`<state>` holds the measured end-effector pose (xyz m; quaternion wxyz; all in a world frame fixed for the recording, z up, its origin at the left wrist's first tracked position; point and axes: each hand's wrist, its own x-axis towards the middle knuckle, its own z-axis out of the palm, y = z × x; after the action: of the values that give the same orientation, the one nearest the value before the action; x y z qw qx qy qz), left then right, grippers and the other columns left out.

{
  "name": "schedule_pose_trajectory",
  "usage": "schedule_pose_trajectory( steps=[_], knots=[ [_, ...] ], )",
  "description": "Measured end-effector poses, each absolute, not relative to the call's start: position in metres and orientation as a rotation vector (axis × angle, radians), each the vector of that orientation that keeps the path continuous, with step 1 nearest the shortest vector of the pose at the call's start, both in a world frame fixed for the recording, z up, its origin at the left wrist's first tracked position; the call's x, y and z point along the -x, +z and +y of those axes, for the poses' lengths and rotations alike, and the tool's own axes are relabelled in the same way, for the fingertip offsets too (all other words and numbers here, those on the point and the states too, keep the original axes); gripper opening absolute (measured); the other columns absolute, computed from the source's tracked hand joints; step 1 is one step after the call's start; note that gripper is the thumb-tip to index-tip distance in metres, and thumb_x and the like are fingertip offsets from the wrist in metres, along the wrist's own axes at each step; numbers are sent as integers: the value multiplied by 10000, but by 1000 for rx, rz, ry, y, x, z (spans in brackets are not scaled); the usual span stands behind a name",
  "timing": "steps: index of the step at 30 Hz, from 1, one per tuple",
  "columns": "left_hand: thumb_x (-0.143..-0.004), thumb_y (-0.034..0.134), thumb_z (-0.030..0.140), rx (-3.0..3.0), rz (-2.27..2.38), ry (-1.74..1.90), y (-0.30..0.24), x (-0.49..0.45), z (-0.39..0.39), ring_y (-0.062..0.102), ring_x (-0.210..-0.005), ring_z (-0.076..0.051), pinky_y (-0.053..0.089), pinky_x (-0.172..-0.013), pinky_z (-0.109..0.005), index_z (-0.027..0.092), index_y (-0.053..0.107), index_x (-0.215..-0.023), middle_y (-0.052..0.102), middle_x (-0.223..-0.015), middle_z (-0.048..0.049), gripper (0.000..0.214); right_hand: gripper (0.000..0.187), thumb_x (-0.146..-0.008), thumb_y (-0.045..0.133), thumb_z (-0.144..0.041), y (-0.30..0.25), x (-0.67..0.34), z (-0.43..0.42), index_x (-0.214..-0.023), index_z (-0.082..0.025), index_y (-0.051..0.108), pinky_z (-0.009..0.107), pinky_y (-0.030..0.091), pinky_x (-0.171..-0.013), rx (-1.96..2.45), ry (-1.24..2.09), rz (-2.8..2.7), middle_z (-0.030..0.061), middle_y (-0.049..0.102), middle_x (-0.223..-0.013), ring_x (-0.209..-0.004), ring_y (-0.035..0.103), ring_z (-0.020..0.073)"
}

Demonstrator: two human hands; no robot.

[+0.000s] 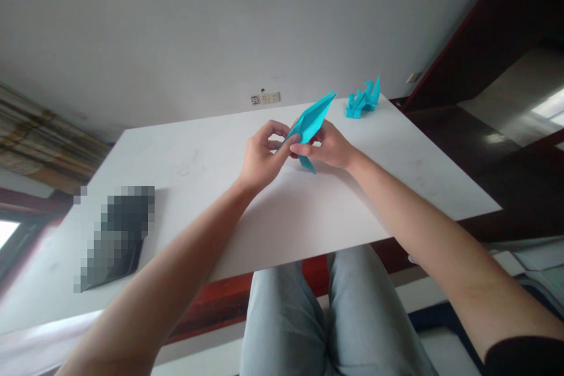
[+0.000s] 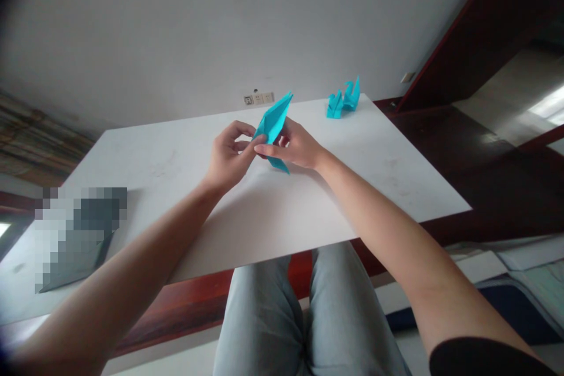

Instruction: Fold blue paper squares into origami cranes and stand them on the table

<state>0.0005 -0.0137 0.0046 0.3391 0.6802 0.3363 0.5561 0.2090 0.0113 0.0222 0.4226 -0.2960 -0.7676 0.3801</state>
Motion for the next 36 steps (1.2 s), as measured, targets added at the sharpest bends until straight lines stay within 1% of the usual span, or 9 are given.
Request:
schedule_pose_trajectory(
  steps=[5,9,13,16,22,26,31,33,36],
  knots=[
    [-1018,818,753,-1762,862,1485,6,-2,-13,776,-829,-162,664,-681,-272,248,622,-1005,767,-1053,-47,542,654,-846,915,-853,19,-208,9,-1070,-268,725,354,553,-675,790,872,-1869,31,733,-932,-818,643,218],
    [-1055,772,755,-1789,853,1519,7,-3,-14,796,-903,-180,694,-765,-305,252,624,-1020,770,-1035,-48,525,699,-870,907,-836,18,-209,10,-1272,-299,708,360,576,-706,774,866,-1859,46,741,-1092,-903,673,234],
    [-1082,759,730,-1779,824,1603,3,-5,-12,814,-901,-178,709,-842,-332,257,636,-1033,788,-981,-38,491,737,-850,967,-751,15,-207,11,-1376,-325,674,344,580,-688,735,906,-1840,57,742,-1285,-923,688,215],
    [-1073,768,739,-1750,854,1617,0,-5,-10,816,-890,-177,699,-813,-319,256,625,-1034,791,-996,-40,505,783,-834,975,-747,13,-207,12,-1427,-357,643,341,578,-654,733,893,-1777,36,727,-1271,-844,657,186],
    [-1094,718,756,-1772,918,1547,-5,0,-4,802,-871,-174,652,-717,-288,267,581,-1051,759,-1028,-35,510,601,-940,832,-846,16,-213,14,-1172,-307,704,348,548,-663,787,844,-1843,7,634,-912,-795,606,206],
    [-1093,729,745,-1762,934,1525,-8,3,1,795,-858,-167,645,-698,-274,268,565,-1062,754,-1048,-37,506,593,-953,824,-841,16,-214,15,-1184,-310,693,361,554,-693,782,826,-1823,18,649,-966,-797,590,205],
    [-1036,825,721,-1706,871,1494,-16,1,4,846,-920,-176,714,-774,-292,282,520,-1254,798,-1250,-82,578,559,-1007,804,-763,14,-212,17,-1323,-333,638,353,543,-657,752,895,-1798,-16,611,-916,-728,574,194],
    [-1009,876,680,-1675,832,1482,-21,-1,5,859,-911,-184,735,-782,-318,290,491,-1291,801,-1287,-91,616,502,-1034,781,-736,12,-213,18,-1296,-332,637,340,539,-658,742,904,-1815,-18,616,-921,-736,582,191],
    [-1005,912,583,-1663,832,1459,-29,-2,7,865,-898,-185,740,-769,-321,313,448,-1344,801,-1306,-88,635,445,-1051,759,-715,10,-213,19,-1175,-299,664,325,553,-714,697,879,-1874,7,675,-992,-796,611,184]
  ],
)
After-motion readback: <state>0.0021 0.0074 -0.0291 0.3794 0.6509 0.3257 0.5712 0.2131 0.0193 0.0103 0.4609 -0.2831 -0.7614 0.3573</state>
